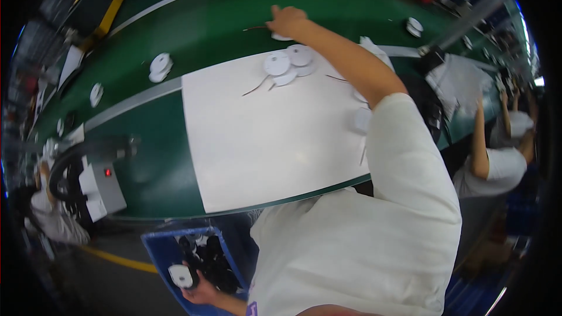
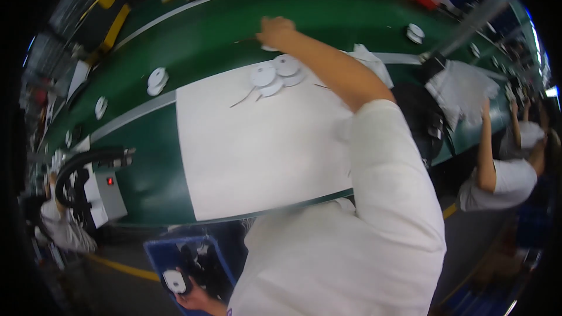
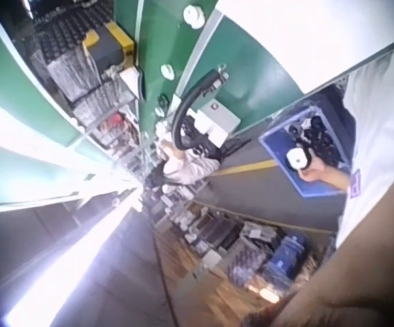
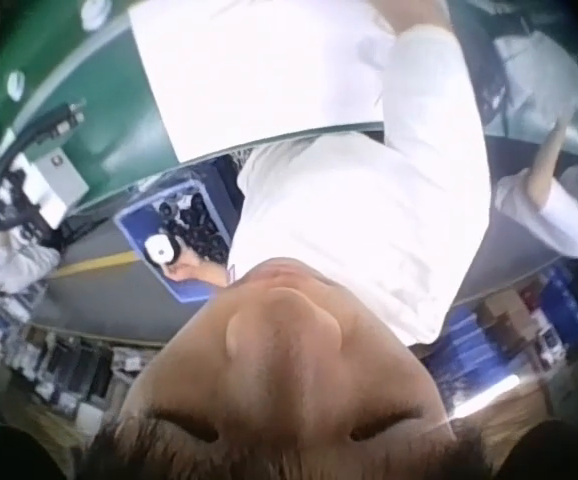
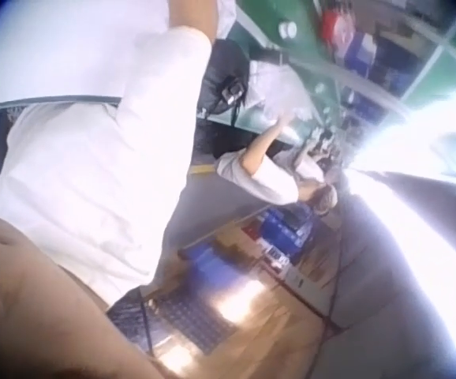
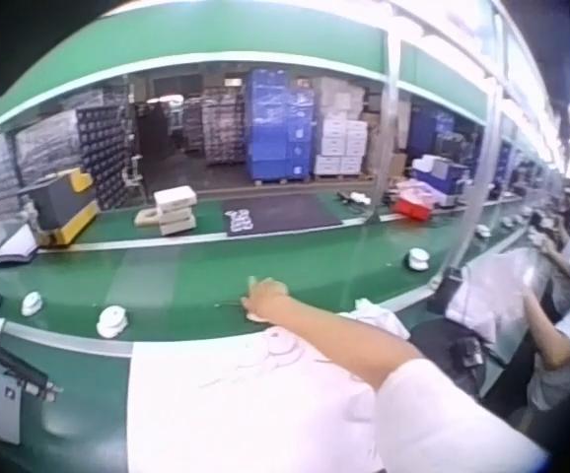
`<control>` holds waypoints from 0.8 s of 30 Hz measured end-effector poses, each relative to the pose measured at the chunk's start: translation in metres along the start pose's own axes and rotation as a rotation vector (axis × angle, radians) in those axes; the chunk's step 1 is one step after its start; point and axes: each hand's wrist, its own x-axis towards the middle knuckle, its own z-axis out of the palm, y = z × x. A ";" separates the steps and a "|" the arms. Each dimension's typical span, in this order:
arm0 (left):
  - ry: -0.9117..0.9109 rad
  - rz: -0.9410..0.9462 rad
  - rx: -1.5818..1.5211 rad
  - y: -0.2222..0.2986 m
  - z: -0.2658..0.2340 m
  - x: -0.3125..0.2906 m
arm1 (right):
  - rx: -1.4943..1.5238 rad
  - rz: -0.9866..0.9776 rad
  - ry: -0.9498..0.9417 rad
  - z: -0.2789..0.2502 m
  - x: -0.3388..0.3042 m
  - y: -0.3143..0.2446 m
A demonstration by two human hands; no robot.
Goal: The person assembles LED light fixtures by hand, connecting wires to an LED light base and attaching a plastic cover.
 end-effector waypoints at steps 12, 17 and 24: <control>0.013 -0.457 -0.503 -0.195 0.186 0.207 | 1.105 -0.493 -0.154 -0.061 -0.107 -0.062; -0.170 -0.507 -0.546 -0.208 0.192 0.268 | 1.558 -0.530 -0.363 -0.029 -0.156 -0.165; -0.019 -0.260 -0.404 -0.172 0.185 0.216 | 2.083 -0.226 -0.940 0.047 -0.161 -0.288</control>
